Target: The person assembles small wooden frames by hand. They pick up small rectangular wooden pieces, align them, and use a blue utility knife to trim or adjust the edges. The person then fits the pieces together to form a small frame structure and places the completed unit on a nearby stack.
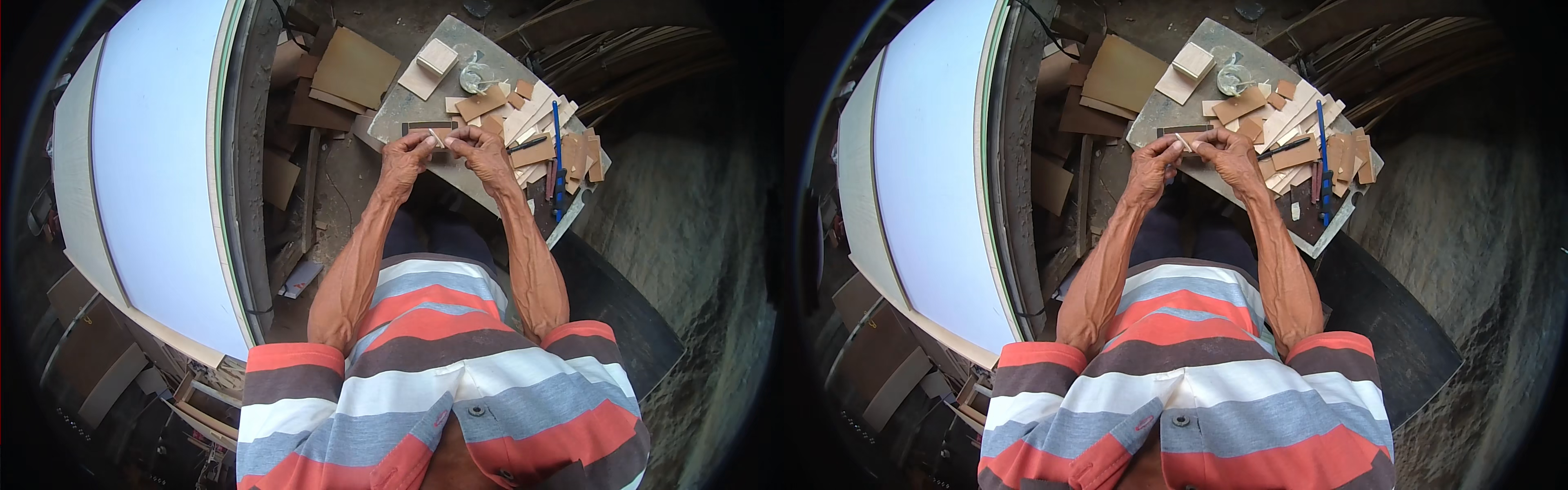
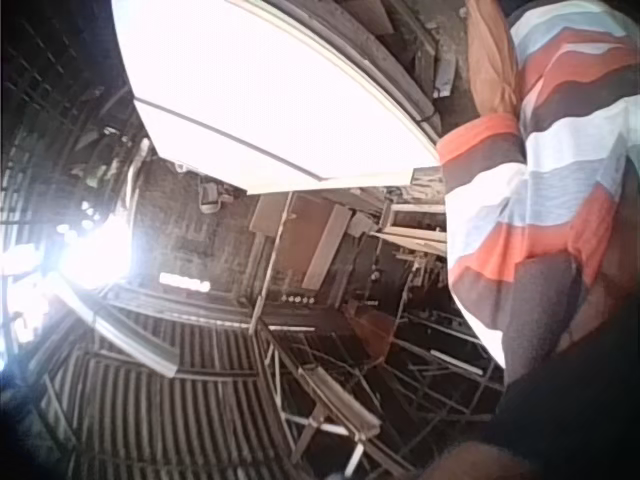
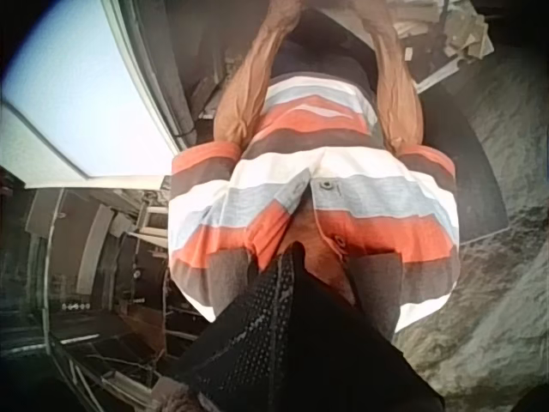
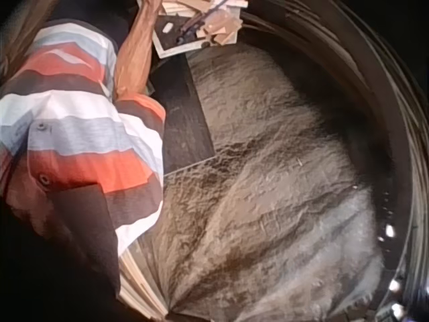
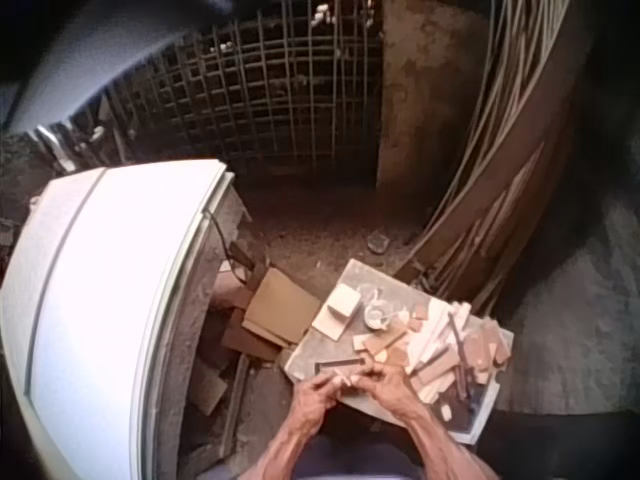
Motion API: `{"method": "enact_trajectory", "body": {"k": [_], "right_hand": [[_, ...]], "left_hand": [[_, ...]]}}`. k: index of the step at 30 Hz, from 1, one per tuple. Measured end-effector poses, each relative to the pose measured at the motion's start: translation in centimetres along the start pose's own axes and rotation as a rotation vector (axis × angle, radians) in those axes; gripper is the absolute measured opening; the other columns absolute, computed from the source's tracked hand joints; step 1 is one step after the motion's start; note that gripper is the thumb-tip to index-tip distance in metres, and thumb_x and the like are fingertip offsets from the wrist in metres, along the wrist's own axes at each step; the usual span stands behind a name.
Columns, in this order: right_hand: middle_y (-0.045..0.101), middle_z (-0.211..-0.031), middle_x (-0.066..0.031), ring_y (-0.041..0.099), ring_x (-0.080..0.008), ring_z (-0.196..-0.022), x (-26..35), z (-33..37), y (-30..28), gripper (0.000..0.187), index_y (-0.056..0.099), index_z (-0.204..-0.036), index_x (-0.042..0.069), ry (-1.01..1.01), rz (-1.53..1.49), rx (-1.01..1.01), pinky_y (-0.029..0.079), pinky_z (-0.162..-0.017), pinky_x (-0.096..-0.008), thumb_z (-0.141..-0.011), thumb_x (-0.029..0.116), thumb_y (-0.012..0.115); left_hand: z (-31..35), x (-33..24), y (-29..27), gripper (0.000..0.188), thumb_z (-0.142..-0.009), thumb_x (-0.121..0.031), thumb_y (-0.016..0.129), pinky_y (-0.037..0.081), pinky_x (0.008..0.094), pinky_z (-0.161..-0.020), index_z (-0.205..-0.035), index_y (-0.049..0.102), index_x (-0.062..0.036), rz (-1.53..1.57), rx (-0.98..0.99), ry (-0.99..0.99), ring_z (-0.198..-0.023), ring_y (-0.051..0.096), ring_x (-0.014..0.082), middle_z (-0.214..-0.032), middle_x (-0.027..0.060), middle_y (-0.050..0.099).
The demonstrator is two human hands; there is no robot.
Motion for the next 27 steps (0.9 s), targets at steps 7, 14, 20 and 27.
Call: {"method": "enact_trajectory", "body": {"k": [7, 14, 20, 27], "right_hand": [[0.06, -0.074, 0.0036, 0.047, -0.0027, -0.061, -0.9, 0.0, 0.1, 0.02, 0.069, -0.091, 0.008, 0.02, -0.053, 0.036, 0.03, -0.049, -0.0171, -0.079, 0.022, 0.076], [0.061, -0.076, 0.0042, 0.045, -0.0025, -0.062, -1.0, 0.3, 0.4, 0.021, 0.071, -0.095, 0.007, 0.022, 0.024, 0.062, 0.031, -0.049, -0.018, -0.081, 0.022, 0.074], [0.063, -0.077, 0.003, 0.043, -0.0031, -0.059, -1.9, 0.1, 0.4, 0.018, 0.071, -0.096, 0.006, 0.069, 0.041, 0.073, 0.033, -0.052, -0.0187, -0.083, 0.018, 0.072], [0.069, -0.087, -0.0043, 0.061, -0.0113, -0.076, -2.4, -0.2, 0.5, 0.018, 0.07, -0.098, 0.003, -0.079, 0.062, 0.13, 0.048, -0.069, -0.0243, -0.083, 0.013, 0.071]], "left_hand": [[0.5, 0.5, 0.1, 0.016, -0.086, -0.015, 0.069, 0.033, 0.0187, -0.05, -0.096, 0.071, -0.0026, -0.127, -0.046, 0.039, -0.06, 0.043, 0.0037, -0.071, -0.0037, 0.056], [0.8, 1.2, -0.3, 0.016, -0.087, -0.014, 0.068, 0.034, 0.0169, -0.05, -0.096, 0.068, 0.0002, -0.137, -0.034, 0.012, -0.06, 0.044, 0.0031, -0.073, -0.0019, 0.056], [1.1, 1.2, -0.3, 0.013, -0.083, -0.016, 0.072, 0.031, 0.0194, -0.049, -0.083, 0.07, -0.0034, -0.155, -0.101, 0.011, -0.056, 0.041, 0.0034, -0.065, -0.0049, 0.054], [1.7, 1.2, -0.7, 0.013, -0.082, -0.016, 0.073, 0.033, 0.0189, -0.051, -0.078, 0.068, -0.0048, -0.09, -0.134, -0.047, -0.056, 0.043, 0.004, -0.065, -0.0047, 0.054]]}}
Point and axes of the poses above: each hand's wrist, its own z-axis away from the middle knuckle, its own y-axis out of the palm, x = y × z, the point moved 1 cm from there along -z, towards the middle knuckle
